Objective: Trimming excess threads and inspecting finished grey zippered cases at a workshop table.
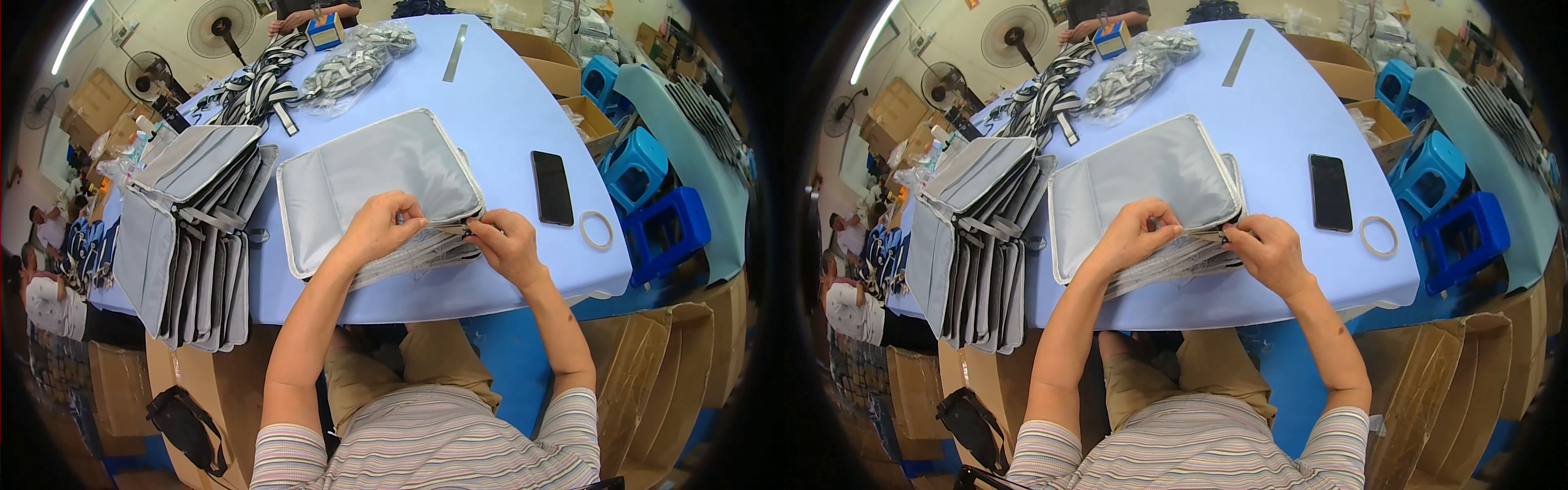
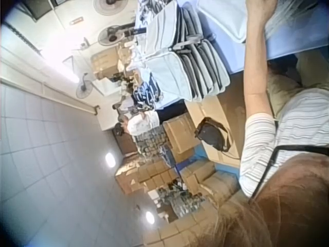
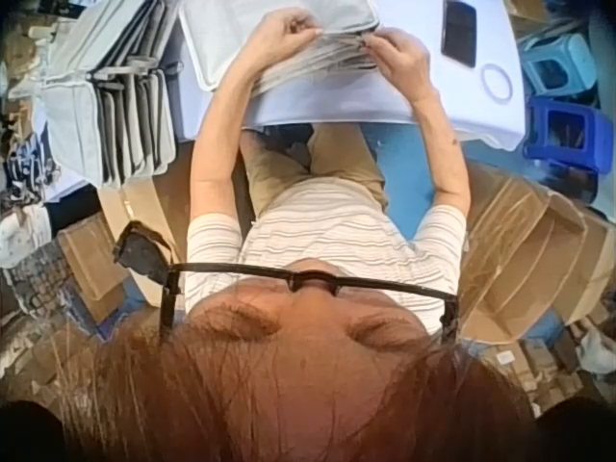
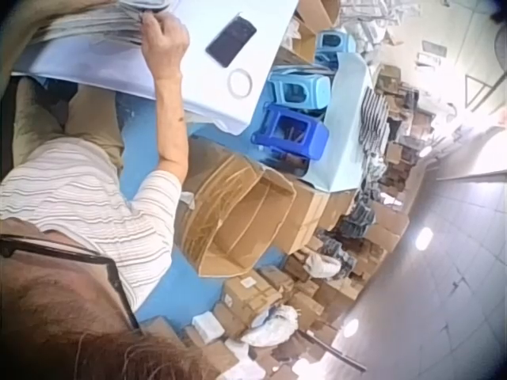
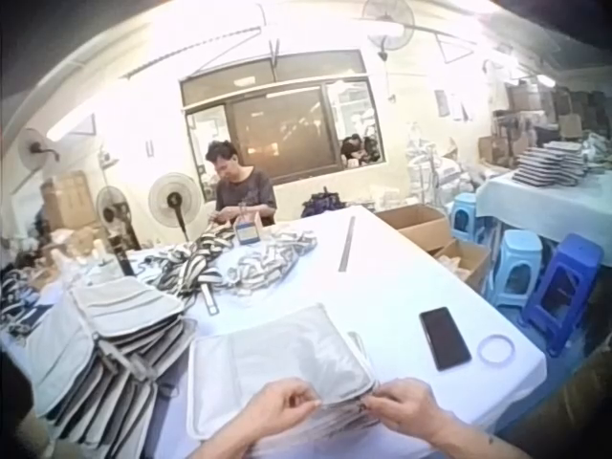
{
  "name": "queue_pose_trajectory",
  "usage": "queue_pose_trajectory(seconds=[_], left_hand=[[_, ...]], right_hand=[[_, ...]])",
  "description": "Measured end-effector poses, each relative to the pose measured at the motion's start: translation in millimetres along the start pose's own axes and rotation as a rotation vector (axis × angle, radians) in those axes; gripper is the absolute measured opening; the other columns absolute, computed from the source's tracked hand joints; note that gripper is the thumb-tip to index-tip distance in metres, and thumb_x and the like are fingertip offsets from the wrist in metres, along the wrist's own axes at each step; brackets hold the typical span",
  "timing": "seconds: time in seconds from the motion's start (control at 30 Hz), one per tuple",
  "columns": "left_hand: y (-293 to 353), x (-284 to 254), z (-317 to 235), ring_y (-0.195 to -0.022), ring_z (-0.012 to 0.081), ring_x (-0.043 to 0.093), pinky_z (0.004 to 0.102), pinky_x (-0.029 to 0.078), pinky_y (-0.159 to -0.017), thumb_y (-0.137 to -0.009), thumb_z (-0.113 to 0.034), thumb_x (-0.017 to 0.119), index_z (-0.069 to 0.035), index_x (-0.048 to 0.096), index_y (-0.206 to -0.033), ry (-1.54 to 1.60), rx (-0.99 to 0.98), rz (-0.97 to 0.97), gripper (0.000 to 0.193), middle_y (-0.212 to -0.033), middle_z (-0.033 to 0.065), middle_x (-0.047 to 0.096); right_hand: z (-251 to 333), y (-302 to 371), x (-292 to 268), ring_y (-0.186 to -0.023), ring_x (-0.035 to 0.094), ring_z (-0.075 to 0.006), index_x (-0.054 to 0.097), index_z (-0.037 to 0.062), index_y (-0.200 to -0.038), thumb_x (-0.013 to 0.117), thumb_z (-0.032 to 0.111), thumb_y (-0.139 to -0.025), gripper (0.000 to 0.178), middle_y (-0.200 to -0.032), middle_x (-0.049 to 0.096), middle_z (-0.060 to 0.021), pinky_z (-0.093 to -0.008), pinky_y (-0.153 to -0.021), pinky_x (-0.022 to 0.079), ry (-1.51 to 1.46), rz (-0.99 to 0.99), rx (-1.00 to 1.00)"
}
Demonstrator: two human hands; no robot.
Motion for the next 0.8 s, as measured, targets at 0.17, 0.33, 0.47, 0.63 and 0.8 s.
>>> queue_pose_trajectory(seconds=[0.17, 0.33, 0.47, 0.63, 0.8], left_hand=[[2.0, -0.6, -2.9, -0.058, 0.0166, 0.050, 0.0294, 0.042, -0.054, -0.073, -0.017, 0.065, -0.002, 0.062, -0.073, -0.003, -0.007, -0.017, 0.015, -0.068, 0.0073, 0.057], [3.5, 0.9, -2.8, -0.060, 0.0182, 0.050, 0.0305, 0.041, -0.055, -0.073, -0.019, 0.067, -0.002, 0.061, -0.071, 0.022, -0.007, -0.005, 0.018, -0.068, 0.0082, 0.056], [3.3, 0.3, -5.4, -0.061, 0.0201, 0.051, 0.0316, 0.042, -0.057, -0.073, -0.019, 0.067, -0.002, 0.060, -0.071, -0.029, -0.002, -0.021, 0.019, -0.068, 0.0091, 0.056], [2.8, 0.3, -6.6, -0.063, 0.0212, 0.053, 0.0325, 0.043, -0.058, -0.074, -0.019, 0.066, -0.001, 0.059, -0.072, -0.057, -0.014, -0.016, 0.019, -0.069, 0.0096, 0.057], [3.1, 0.4, -6.5, -0.064, 0.0214, 0.054, 0.0324, 0.043, -0.059, -0.074, -0.019, 0.065, -0.002, 0.059, -0.073, -0.082, -0.033, -0.010, 0.019, -0.069, 0.0099, 0.057]], right_hand=[[0.8, 5.4, -5.1, -0.058, 0.053, -0.0194, 0.062, 0.0079, -0.084, 0.073, 0.011, -0.064, 0.023, -0.071, 0.056, -0.0038, -0.0307, -0.050, 0.041, -0.038, -0.045, 0.024], [-5.7, 20.3, -13.8, -0.057, 0.053, -0.0211, 0.062, 0.0061, -0.083, 0.074, 0.010, -0.063, 0.023, -0.070, 0.056, -0.0057, -0.0309, -0.049, 0.041, -0.050, -0.056, 0.150], [-4.4, 24.4, -16.8, -0.058, 0.053, -0.0217, 0.062, 0.0057, -0.082, 0.073, 0.010, -0.063, 0.022, -0.070, 0.055, -0.0060, -0.0313, -0.050, 0.042, -0.033, -0.035, 0.178], [2.7, 19.9, -14.0, -0.059, 0.054, -0.0214, 0.062, 0.0065, -0.084, 0.073, 0.010, -0.064, 0.023, -0.070, 0.055, -0.0055, -0.0318, -0.051, 0.042, -0.023, 0.021, 0.141], [8.9, 14.5, -11.0, -0.059, 0.054, -0.0210, 0.062, 0.0074, -0.085, 0.072, 0.010, -0.064, 0.024, -0.071, 0.055, -0.0047, -0.0319, -0.050, 0.042, -0.009, 0.040, 0.145]])
Point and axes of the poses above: each hand's wrist, its own y-axis away from the middle knuckle, its own x-axis out of the palm, z = x × y, the point moved 3 cm from there along -y, towards the middle knuckle
